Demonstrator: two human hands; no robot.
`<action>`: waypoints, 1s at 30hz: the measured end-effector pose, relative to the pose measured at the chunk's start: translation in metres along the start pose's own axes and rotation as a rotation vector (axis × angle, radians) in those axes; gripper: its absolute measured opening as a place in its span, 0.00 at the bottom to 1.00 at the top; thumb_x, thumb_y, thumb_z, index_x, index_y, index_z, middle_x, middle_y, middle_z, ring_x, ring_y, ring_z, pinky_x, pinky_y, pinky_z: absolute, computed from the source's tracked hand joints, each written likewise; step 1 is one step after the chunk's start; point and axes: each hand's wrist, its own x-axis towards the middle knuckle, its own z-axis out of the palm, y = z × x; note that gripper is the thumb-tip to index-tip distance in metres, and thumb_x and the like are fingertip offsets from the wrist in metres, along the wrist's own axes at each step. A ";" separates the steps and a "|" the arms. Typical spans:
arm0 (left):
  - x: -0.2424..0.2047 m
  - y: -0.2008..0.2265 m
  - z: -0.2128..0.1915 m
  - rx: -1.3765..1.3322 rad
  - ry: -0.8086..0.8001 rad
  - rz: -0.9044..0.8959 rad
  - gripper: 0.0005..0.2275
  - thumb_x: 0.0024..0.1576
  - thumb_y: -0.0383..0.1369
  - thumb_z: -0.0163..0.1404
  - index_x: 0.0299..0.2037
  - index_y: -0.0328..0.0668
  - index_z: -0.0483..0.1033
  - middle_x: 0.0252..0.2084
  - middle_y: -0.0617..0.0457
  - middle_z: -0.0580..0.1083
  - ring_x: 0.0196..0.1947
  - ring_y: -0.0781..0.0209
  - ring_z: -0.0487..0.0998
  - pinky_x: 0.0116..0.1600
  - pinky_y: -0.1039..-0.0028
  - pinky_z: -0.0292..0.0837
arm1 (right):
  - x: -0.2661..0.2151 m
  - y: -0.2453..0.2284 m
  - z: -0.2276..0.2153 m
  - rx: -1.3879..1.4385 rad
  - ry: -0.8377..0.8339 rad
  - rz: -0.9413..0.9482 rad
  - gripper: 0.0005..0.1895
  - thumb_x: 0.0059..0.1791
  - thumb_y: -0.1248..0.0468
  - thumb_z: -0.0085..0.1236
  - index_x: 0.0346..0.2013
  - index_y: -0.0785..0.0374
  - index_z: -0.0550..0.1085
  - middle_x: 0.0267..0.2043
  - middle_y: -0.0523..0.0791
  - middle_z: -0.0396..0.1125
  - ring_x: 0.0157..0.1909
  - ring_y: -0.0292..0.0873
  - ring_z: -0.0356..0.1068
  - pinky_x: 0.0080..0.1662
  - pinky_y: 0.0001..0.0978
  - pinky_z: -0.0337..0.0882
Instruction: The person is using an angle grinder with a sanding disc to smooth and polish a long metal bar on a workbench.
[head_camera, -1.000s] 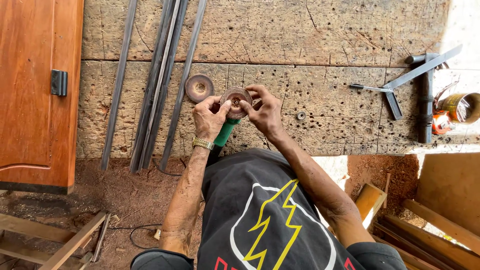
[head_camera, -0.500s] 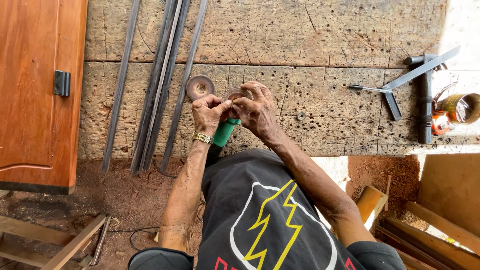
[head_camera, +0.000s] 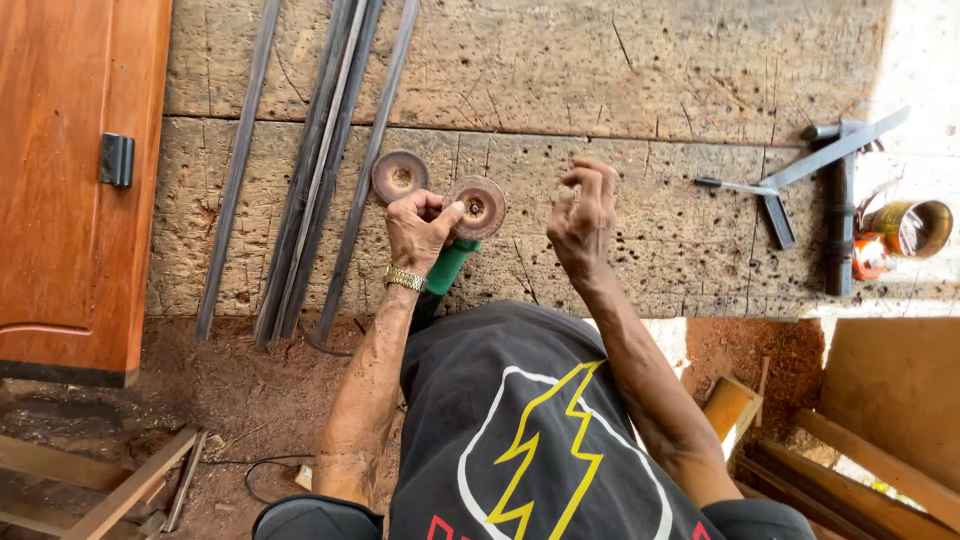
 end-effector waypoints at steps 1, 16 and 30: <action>0.002 -0.001 0.000 -0.002 0.007 0.002 0.08 0.52 0.30 0.65 0.31 0.33 0.80 0.23 0.53 0.79 0.19 0.69 0.77 0.23 0.78 0.74 | 0.002 0.004 -0.004 0.003 0.000 -0.007 0.18 0.44 0.80 0.46 0.45 0.64 0.69 0.59 0.52 0.65 0.64 0.51 0.66 0.66 0.46 0.72; -0.004 -0.007 -0.002 -0.085 -0.091 0.016 0.10 0.57 0.32 0.62 0.36 0.31 0.78 0.26 0.52 0.79 0.21 0.72 0.79 0.25 0.80 0.76 | -0.101 0.105 -0.018 -0.100 -0.114 0.384 0.20 0.47 0.65 0.70 0.53 0.60 0.77 0.48 0.53 0.66 0.47 0.48 0.73 0.43 0.37 0.82; -0.004 -0.016 -0.001 -0.019 -0.057 -0.007 0.11 0.55 0.33 0.64 0.36 0.31 0.79 0.25 0.52 0.79 0.22 0.71 0.79 0.26 0.79 0.75 | 0.022 -0.083 -0.023 0.306 -0.319 -0.169 0.19 0.48 0.59 0.69 0.50 0.63 0.76 0.47 0.50 0.73 0.46 0.44 0.76 0.46 0.34 0.82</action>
